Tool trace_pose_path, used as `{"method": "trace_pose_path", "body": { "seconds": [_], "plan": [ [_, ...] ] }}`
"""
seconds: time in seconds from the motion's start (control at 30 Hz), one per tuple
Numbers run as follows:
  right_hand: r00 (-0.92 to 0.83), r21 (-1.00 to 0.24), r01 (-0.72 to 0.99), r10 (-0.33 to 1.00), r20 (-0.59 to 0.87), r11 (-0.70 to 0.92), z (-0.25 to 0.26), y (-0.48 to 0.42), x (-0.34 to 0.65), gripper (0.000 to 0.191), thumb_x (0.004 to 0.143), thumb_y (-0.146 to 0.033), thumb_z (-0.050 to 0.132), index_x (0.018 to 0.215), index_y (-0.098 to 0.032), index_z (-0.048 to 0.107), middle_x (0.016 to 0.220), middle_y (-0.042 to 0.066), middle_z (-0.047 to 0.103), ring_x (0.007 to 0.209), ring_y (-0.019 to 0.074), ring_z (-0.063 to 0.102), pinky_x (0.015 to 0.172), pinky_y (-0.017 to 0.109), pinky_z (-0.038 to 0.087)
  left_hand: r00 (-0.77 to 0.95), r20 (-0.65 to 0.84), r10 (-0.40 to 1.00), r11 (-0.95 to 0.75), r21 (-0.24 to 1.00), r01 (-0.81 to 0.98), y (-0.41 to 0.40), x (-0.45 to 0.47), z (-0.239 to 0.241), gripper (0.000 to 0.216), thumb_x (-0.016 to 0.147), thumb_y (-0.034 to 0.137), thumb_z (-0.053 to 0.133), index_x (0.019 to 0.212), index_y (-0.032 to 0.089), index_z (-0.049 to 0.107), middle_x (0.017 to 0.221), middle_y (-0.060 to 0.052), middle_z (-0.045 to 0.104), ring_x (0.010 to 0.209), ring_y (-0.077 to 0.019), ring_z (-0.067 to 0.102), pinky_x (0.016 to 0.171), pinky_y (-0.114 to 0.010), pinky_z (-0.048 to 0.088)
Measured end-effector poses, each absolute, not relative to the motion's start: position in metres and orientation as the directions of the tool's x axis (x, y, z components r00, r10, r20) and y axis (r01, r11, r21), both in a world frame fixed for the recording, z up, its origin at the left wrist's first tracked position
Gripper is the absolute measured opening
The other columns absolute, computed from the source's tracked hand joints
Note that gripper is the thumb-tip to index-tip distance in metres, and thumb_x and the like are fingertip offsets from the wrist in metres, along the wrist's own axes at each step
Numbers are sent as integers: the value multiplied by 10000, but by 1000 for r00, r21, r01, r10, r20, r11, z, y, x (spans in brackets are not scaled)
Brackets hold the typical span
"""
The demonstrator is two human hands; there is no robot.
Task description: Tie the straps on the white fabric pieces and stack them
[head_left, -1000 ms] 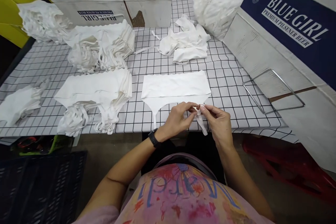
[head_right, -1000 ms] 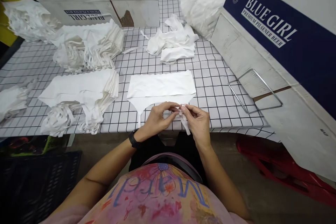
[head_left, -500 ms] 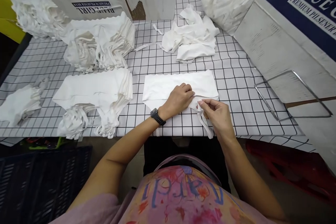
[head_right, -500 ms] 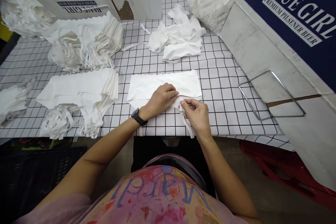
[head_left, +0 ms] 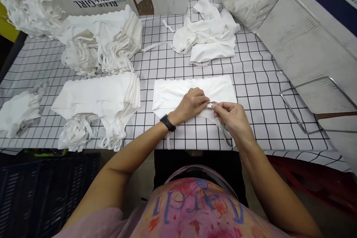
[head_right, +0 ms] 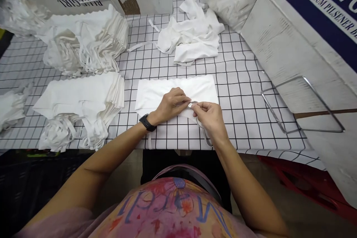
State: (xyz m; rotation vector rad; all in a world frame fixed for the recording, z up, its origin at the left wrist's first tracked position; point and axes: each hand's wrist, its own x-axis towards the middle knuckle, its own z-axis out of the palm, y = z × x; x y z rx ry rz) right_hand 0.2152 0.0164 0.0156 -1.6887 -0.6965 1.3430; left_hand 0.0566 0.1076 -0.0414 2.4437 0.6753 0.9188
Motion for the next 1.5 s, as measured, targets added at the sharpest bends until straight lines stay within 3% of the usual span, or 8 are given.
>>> {"method": "trace_pose_path", "body": {
  "seconds": [0.27, 0.4, 0.57, 0.8, 1.17, 1.33, 1.5],
  "plan": [
    [287, -858, 19, 825, -487, -513, 17, 20, 214, 288, 799, -336, 740, 607, -149, 635, 506, -36, 449, 439, 41, 280, 412, 208, 188, 772, 454, 444, -890, 322, 323, 107, 59, -40, 198, 1028, 212, 524, 895, 157, 659, 824, -51, 634, 855, -191, 537, 774, -344, 415],
    [288, -852, 32, 821, -493, -523, 16, 20, 215, 309, 794, -331, 734, 576, -158, 599, 487, -51, 394, 425, 38, 255, 397, 211, 164, 770, 439, 463, -881, 326, 344, 107, 60, -41, 196, 1032, 228, 527, 897, 155, 648, 824, -48, 623, 848, -188, 524, 781, -345, 412],
    [293, -858, 21, 824, -485, -513, 11, 20, 218, 302, 778, -356, 754, 592, -158, 621, 506, -32, 445, 420, 43, 266, 385, 220, 163, 797, 356, 488, -861, 346, 373, 106, 61, -37, 217, 1040, 225, 487, 894, 177, 640, 831, -52, 614, 860, -199, 517, 791, -362, 411],
    [297, -870, -2, 830, -471, -493, 8, 23, 219, 265, 756, -300, 750, 577, -151, 624, 504, -30, 428, 451, 44, 268, 413, 221, 152, 802, 363, 475, -871, 322, 370, 102, 63, -31, 285, 1036, 161, 446, 794, 184, 595, 812, -65, 600, 853, -208, 502, 791, -384, 411],
    [469, -898, -139, 771, -430, -417, 9, 19, 207, 210, 742, -277, 761, 612, -141, 667, 485, -32, 469, 425, 43, 276, 398, 231, 197, 775, 368, 513, -855, 300, 423, 98, 64, -34, 234, 983, 106, 500, 779, 178, 589, 785, -53, 595, 832, -200, 515, 780, -364, 400],
    [399, -887, -186, 793, -461, -422, 10, 9, 210, 304, 736, -381, 822, 837, -103, 750, 666, 59, 690, 404, 31, 269, 370, 235, 173, 754, 351, 555, -830, 292, 475, 97, 68, -36, 283, 994, 98, 469, 747, 175, 584, 782, -63, 611, 825, -207, 515, 769, -366, 382],
    [319, -862, -14, 815, -484, -506, 16, -27, 235, 566, 747, -501, 842, 1162, -143, 702, 640, 30, 701, 397, 66, 334, 388, 228, 272, 756, 280, 592, -801, 310, 512, 92, 66, -27, 240, 1006, 138, 496, 824, 160, 650, 880, -79, 663, 879, -218, 540, 820, -388, 379]
  ]
}}
